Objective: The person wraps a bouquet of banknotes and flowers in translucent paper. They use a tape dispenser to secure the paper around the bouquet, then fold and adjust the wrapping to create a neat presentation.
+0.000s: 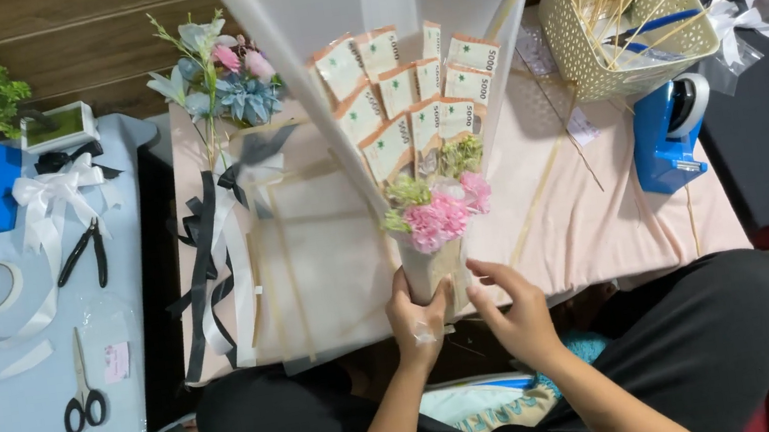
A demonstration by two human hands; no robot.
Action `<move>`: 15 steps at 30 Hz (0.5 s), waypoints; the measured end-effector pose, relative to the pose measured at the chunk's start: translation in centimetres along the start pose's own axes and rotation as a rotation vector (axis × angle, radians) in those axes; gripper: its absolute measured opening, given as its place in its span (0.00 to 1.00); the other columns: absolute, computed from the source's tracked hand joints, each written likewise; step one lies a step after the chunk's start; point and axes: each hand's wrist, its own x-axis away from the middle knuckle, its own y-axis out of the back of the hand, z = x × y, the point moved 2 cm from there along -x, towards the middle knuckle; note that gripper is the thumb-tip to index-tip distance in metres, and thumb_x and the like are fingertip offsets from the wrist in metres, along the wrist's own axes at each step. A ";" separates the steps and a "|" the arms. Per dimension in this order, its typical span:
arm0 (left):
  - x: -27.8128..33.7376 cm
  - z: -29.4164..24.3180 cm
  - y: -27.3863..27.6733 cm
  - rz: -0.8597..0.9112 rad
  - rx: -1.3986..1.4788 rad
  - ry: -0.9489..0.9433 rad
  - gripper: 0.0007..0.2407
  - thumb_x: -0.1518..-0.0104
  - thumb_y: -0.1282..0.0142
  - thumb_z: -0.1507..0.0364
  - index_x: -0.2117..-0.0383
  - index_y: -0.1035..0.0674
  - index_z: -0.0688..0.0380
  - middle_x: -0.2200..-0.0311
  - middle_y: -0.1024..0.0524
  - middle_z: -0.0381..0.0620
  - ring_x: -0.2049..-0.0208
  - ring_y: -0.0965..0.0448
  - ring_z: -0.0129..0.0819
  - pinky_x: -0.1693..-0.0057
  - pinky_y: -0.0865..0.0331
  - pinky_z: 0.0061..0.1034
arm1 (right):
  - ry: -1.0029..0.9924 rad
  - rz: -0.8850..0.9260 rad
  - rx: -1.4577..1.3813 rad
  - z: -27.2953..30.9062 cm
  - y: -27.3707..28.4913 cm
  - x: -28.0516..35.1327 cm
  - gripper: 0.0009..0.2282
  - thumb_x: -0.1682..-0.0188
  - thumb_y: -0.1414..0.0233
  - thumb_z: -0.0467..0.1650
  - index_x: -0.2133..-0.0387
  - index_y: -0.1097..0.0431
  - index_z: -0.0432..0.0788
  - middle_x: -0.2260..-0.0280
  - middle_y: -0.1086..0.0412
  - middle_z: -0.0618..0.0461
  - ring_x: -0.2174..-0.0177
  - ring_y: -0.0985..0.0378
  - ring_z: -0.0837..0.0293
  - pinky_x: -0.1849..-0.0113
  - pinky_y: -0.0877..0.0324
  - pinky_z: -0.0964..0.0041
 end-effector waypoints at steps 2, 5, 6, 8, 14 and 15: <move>0.8 -0.2 -0.5 -0.065 -0.053 -0.075 0.22 0.52 0.32 0.64 0.50 0.23 0.53 0.64 0.16 0.49 0.59 0.17 0.44 0.52 0.26 0.40 | -0.045 0.105 -0.070 0.8 -0.7 0.0 0.22 0.51 0.44 0.35 0.43 0.35 0.42 0.48 0.29 0.44 0.50 0.24 0.48 0.49 0.27 0.54; 1.6 -0.3 -0.8 -0.225 -0.146 -0.350 0.20 0.50 0.36 0.62 0.50 0.21 0.52 0.66 0.15 0.43 0.66 0.15 0.37 0.59 0.24 0.31 | -0.065 0.194 -0.167 1.2 -1.9 0.2 0.28 0.51 0.46 0.38 0.38 0.42 0.40 0.41 0.34 0.44 0.43 0.28 0.49 0.44 0.28 0.55; 1.9 -0.6 -0.9 -0.315 -0.185 -0.559 0.18 0.47 0.38 0.66 0.50 0.21 0.57 0.64 0.16 0.44 0.66 0.16 0.39 0.59 0.24 0.31 | -0.036 0.171 -0.194 1.2 -2.3 0.2 0.26 0.51 0.46 0.38 0.41 0.39 0.37 0.44 0.32 0.44 0.45 0.27 0.50 0.45 0.28 0.55; 1.6 0.5 -1.0 -0.382 -0.291 -0.717 0.19 0.44 0.40 0.65 0.47 0.23 0.60 0.57 0.18 0.48 0.59 0.16 0.43 0.54 0.24 0.34 | -0.045 0.171 -0.229 1.5 -2.3 0.1 0.27 0.52 0.44 0.36 0.41 0.41 0.38 0.45 0.32 0.45 0.45 0.27 0.51 0.45 0.28 0.56; 2.6 1.0 -2.8 -0.433 -0.611 -0.985 0.18 0.35 0.52 0.65 0.43 0.26 0.62 0.45 0.24 0.53 0.46 0.22 0.45 0.42 0.32 0.41 | -0.343 0.105 -0.581 0.4 -2.3 -1.4 0.31 0.59 0.40 0.32 0.41 0.45 0.40 0.46 0.32 0.44 0.47 0.26 0.52 0.49 0.28 0.60; 2.7 1.1 -3.1 -0.460 -0.687 -1.033 0.18 0.32 0.54 0.62 0.45 0.24 0.62 0.45 0.24 0.55 0.48 0.22 0.47 0.44 0.31 0.41 | -0.508 0.075 -0.673 0.9 -2.1 -1.9 0.33 0.60 0.41 0.31 0.40 0.45 0.40 0.47 0.31 0.43 0.47 0.26 0.50 0.49 0.27 0.59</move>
